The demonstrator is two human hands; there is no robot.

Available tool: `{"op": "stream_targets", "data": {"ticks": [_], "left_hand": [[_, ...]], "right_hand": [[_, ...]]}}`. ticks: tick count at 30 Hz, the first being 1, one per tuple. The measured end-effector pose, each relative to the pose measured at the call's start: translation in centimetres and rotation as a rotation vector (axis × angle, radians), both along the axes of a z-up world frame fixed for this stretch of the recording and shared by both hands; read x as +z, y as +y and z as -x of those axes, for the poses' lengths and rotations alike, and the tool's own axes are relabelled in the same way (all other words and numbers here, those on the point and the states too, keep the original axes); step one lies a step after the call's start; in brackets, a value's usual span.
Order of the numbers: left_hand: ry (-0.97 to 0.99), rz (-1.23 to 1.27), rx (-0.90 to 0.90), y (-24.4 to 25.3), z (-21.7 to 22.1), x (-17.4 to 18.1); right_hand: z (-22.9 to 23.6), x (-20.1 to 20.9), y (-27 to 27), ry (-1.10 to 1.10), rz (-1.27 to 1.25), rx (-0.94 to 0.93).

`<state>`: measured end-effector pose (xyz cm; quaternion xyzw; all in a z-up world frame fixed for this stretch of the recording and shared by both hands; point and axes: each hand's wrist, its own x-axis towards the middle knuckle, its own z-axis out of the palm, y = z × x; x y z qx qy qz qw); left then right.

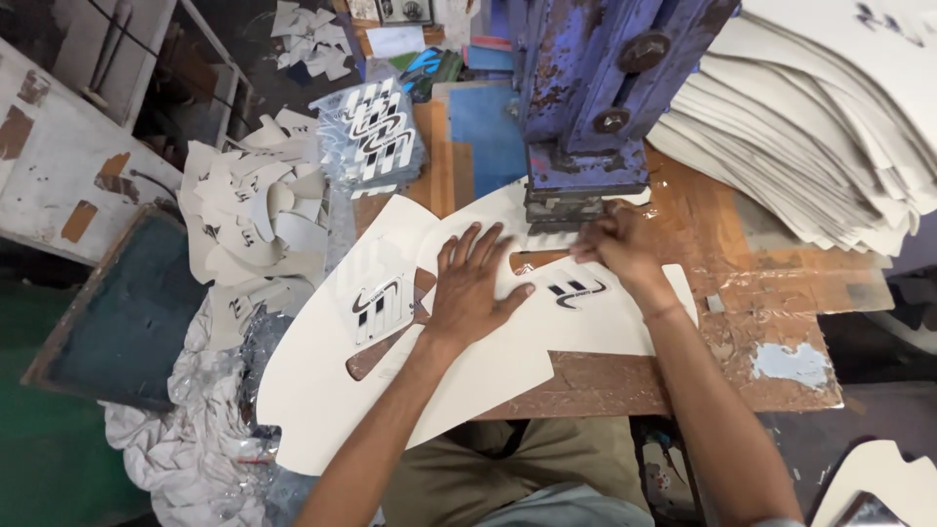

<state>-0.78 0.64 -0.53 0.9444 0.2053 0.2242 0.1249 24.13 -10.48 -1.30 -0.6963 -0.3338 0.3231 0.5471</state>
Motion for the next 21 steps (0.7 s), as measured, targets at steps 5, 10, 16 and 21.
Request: {"op": "stream_targets", "data": {"ticks": [5,10,16,21], "left_hand": [[-0.101,0.201,0.034,-0.1,0.2,0.6],[-0.113,0.044,0.032,-0.2,-0.1,0.4],[-0.071,-0.001,0.041,-0.1,-0.5,1.0],[-0.082,-0.004,0.053,-0.1,-0.4,0.5]], "right_hand": [[-1.5,-2.4,0.0,0.036,0.101,-0.014],[0.6,1.2,-1.5,-0.032,0.015,-0.027],[1.5,1.6,-1.5,-0.083,0.007,-0.088],[1.5,1.7,-1.5,-0.123,0.023,-0.074]]}}
